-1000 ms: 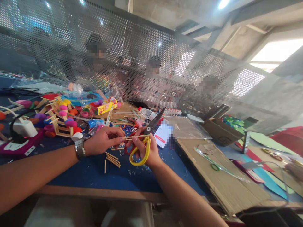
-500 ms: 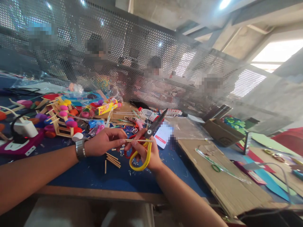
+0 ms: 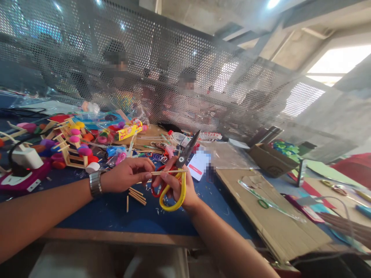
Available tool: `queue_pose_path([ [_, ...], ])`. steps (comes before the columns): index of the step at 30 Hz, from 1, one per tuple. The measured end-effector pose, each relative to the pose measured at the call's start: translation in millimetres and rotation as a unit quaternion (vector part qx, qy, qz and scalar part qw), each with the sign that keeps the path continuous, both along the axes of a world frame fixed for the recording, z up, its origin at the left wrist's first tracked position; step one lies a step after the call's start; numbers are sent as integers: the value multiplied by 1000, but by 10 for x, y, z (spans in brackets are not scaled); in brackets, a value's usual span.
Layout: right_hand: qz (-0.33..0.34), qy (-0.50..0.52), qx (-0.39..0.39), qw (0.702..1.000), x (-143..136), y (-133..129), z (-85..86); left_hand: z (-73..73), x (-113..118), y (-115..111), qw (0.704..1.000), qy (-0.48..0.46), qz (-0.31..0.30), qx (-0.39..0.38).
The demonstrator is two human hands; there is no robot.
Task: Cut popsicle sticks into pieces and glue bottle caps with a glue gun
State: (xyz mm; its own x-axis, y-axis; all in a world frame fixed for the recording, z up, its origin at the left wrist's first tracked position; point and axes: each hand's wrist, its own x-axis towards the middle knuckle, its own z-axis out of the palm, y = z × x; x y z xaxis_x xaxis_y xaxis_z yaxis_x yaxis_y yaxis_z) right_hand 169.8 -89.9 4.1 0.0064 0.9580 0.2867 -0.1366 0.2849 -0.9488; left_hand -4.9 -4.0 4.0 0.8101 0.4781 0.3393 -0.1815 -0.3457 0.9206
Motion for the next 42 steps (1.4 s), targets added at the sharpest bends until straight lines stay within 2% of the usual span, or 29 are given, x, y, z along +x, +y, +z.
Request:
queue_pose_path([
  [13, 3, -3, -4, 1000, 41, -31, -50, 27, -28, 2, 999, -6, -26, 31],
  [33, -1, -105, 16, 994, 0, -62, 37, 33, -46, 14, 994, 26, 5, 107],
  [37, -3, -107, 16, 994, -4, -39, 33, 34, -39, -12, 998, 17, -3, 62],
  [42, -40, -84, 32, 995, 18, 20, -73, 43, -30, -6, 1000, 4, 26, -4],
])
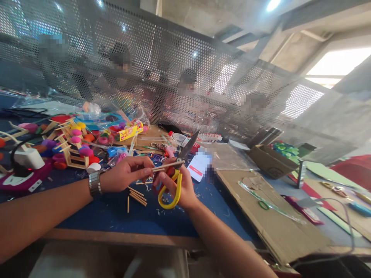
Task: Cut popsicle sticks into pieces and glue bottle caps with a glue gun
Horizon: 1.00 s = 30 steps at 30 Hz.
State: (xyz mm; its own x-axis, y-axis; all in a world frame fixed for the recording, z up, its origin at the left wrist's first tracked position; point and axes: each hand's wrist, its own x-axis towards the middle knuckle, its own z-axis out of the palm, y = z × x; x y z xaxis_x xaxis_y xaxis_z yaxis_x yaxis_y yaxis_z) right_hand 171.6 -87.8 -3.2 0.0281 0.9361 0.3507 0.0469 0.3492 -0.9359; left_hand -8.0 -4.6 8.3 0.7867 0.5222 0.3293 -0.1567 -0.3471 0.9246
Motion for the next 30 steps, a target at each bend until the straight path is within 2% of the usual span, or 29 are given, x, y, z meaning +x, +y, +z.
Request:
queue_pose_path([
  [3, -29, 16, -10, 999, 6, 30, -55, -12, 9, 17, 999, -8, 32, 11],
  [6, -17, 30, -26, 999, -14, 25, -46, -32, 20, 9, 998, 2, 54, 41],
  [11, 1, 12, -50, 999, -36, -6, 1, -32, 24, -42, 988, 10, 30, 149],
  [15, 16, 7, -63, 998, -36, -8, 12, -3, 17, -56, 981, -3, 5, 196],
  [30, 49, 11, -102, 994, -24, 4, -5, -16, 9, -50, 971, 31, -19, 236],
])
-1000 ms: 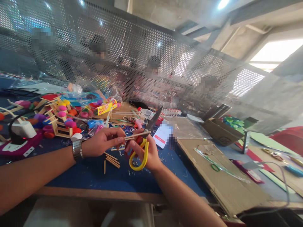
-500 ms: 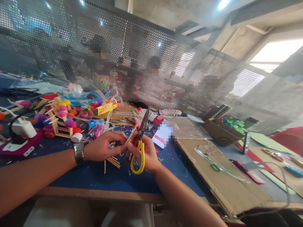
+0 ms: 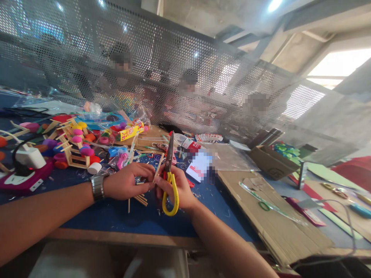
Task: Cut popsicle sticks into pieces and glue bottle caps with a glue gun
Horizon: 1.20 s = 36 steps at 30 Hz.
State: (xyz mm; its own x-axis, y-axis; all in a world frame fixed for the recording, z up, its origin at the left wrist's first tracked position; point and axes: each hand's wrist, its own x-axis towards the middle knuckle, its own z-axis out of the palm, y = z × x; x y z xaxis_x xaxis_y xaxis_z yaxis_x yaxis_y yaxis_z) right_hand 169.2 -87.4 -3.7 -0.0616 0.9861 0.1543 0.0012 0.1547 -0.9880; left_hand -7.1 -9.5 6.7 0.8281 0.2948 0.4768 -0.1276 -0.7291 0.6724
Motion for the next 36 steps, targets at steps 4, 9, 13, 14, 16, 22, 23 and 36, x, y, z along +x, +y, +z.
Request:
queue_pose_path([
  [4, 0, 10, -9, 1000, 23, 33, -38, 0, -26, 19, 998, 20, 32, 52],
  [9, -10, 30, -19, 999, 28, 84, -52, -41, -43, 52, 986, -6, 137, 96],
  [13, -12, 27, -28, 999, 20, 95, -43, -76, -45, 92, 980, -54, 105, 162],
  [14, -8, 18, -29, 999, 20, 93, -45, -78, -45, 103, 977, -61, 91, 181],
  [16, -4, 1, -31, 1000, 24, 86, -53, -75, -45, 124, 973, -69, 77, 206],
  [22, -1, -7, -37, 999, 41, 88, -83, -67, -48, 149, 968, -96, 68, 224],
  [23, 0, -4, -36, 999, 42, 91, -86, -66, -48, 147, 967, -98, 68, 224],
  [36, 15, 0, -40, 999, 47, 90, -88, -41, -54, 135, 960, -136, 56, 238],
])
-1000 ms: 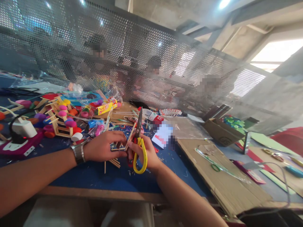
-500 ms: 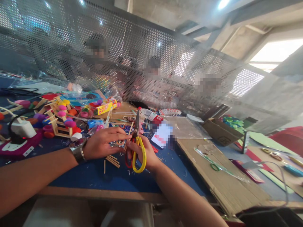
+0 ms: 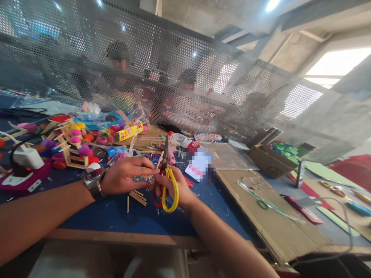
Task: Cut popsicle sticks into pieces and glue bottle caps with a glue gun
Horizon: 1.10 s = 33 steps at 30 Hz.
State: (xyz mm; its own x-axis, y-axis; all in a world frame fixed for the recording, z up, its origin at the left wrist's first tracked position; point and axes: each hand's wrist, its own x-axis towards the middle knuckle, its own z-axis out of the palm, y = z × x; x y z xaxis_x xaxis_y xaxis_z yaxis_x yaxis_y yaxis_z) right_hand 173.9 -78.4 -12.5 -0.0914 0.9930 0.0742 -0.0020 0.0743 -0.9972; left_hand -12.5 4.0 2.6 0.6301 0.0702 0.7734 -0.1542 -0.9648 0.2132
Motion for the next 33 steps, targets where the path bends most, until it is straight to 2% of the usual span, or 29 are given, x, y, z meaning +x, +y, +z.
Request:
queue_pose_path([
  [5, -7, 2, 2, 1000, -3, -6, -33, 2, -3, 0, 1000, -8, 0, -4],
  [14, -30, 65, -20, 997, -73, -15, -10, 23, 2, -7, 999, -34, -8, 14],
  [21, 13, 18, -27, 999, -18, -24, -7, 29, -2, -15, 1000, -25, 11, 7],
  [33, -16, 28, -23, 999, -51, -48, -24, 24, -1, -21, 999, -34, 15, 18],
])
